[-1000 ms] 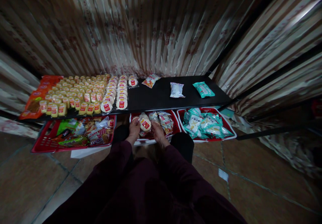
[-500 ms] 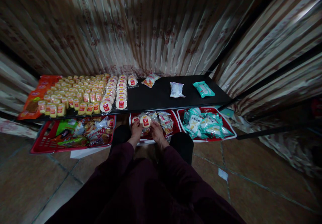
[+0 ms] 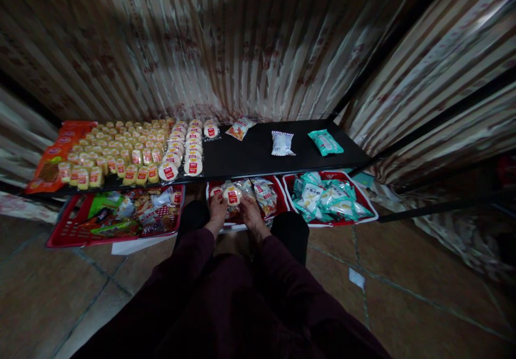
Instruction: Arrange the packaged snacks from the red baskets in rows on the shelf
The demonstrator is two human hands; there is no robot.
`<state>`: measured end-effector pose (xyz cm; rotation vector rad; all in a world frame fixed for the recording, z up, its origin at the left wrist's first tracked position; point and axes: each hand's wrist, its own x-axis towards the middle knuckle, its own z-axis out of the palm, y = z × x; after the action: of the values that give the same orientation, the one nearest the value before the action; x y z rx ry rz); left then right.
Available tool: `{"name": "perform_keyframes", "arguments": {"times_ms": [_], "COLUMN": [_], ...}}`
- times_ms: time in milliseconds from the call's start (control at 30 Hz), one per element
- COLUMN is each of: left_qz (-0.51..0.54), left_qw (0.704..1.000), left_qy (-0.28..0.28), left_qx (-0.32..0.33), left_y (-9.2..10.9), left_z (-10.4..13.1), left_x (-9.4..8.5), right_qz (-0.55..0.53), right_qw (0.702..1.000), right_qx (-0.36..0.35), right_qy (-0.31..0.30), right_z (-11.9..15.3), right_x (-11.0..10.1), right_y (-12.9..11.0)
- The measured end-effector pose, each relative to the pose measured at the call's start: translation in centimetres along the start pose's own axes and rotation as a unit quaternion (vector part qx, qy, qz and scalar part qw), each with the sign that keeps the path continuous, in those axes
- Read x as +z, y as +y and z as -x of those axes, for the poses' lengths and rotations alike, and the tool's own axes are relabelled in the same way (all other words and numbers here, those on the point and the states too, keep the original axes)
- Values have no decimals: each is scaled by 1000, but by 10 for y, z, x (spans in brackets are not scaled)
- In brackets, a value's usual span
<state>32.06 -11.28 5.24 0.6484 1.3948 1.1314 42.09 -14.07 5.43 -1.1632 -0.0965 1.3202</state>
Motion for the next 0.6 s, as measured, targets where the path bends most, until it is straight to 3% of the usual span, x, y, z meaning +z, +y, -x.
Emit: {"name": "perform_keyframes", "arguments": {"times_ms": [600], "left_qz": [-33], "left_qw": [999], "left_qy": [7], "left_qx": [32], "left_y": [-4], "left_z": [1], "left_x": [0], "right_qz": [17], "right_qw": [999], "right_qx": [-30], "right_qy": [-24], "right_z": [4], "right_x": [2], "right_y": [1]}}
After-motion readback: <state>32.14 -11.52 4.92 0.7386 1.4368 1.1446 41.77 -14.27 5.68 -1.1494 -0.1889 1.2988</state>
